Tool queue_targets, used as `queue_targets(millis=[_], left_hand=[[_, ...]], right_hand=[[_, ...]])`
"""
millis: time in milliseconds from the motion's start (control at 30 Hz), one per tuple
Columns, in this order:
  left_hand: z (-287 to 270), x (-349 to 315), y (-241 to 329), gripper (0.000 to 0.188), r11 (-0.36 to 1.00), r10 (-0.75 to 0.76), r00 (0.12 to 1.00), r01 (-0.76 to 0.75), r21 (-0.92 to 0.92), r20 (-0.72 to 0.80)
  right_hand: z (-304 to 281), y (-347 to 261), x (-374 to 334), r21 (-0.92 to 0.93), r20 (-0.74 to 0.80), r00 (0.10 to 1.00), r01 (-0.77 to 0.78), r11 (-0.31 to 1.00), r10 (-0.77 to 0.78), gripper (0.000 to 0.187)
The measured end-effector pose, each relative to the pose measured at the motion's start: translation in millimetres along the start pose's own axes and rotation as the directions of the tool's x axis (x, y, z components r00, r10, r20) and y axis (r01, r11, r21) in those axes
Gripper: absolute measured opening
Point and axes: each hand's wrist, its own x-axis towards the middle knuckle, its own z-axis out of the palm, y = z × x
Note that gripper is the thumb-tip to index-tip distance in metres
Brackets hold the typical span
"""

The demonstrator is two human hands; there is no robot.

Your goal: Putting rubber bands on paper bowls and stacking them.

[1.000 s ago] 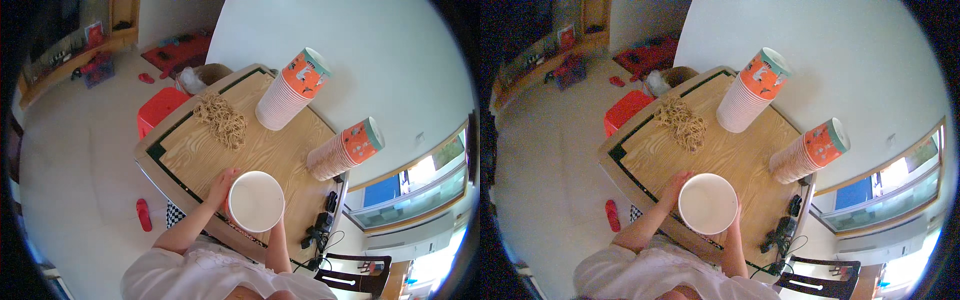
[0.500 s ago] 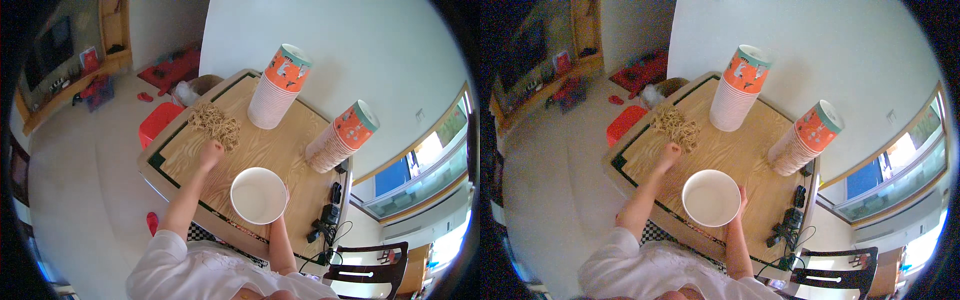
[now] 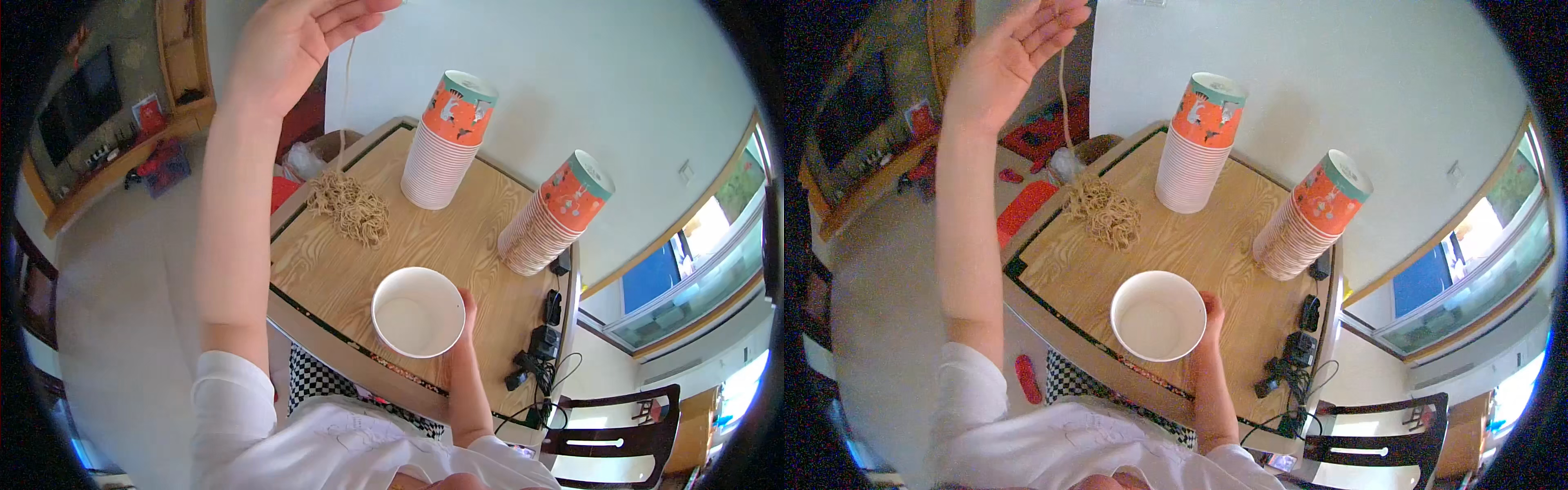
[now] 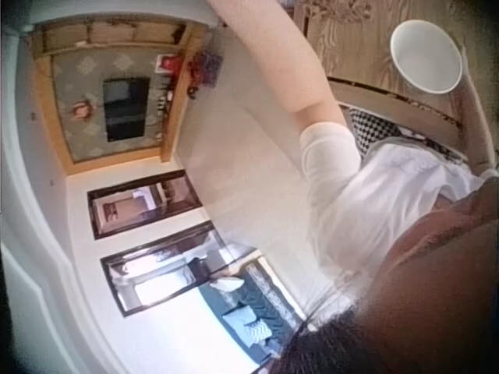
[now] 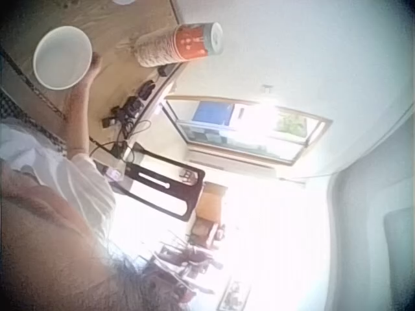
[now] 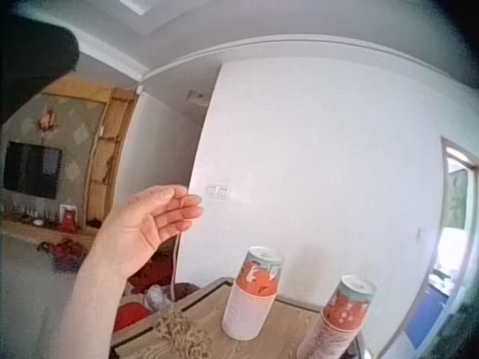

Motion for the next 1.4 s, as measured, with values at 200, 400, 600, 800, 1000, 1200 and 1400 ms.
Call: queue_targets(millis=[200, 400, 600, 800, 1000, 1200, 1400], left_hand=[[51, -108, -53, 0.028, 0.843, -0.433, 0.895, 0.360, 0.400, 0.107], [81, -214, -115, 0.016, 0.740, -0.577, 0.815, 0.544, 0.396, -0.040], [104, -231, -135, 0.009, 0.667, -0.707, 0.693, 0.720, 0.192, -0.143], [124, -218, -139, 0.006, 0.701, -0.664, 0.736, 0.674, 0.235, -0.131], [128, -219, -144, 0.005, 0.679, -0.676, 0.719, 0.694, 0.239, -0.165], [127, -225, -148, 0.007, 0.656, -0.454, 0.883, 0.424, 0.624, -0.122], [124, -228, -147, 0.006, 0.695, -0.435, 0.890, 0.429, 0.578, -0.137]], right_hand=[[53, -120, -12, -0.459, 0.365, 0.833, 0.550, 0.698, -0.416, 0.010], [103, -173, -94, -0.459, 0.641, 0.618, 0.784, 0.418, -0.454, 0.010], [109, -167, -103, -0.348, 0.838, 0.407, 0.912, 0.217, -0.365, 0.026], [98, -171, -92, -0.365, 0.855, 0.450, 0.875, 0.317, -0.258, 0.023], [91, -172, -88, -0.382, 0.851, 0.437, 0.896, 0.227, -0.292, 0.010], [90, -167, -87, -0.439, 0.851, 0.469, 0.882, 0.170, -0.238, 0.011], [95, -174, -95, -0.331, 0.840, 0.428, 0.891, 0.309, -0.334, 0.012]])
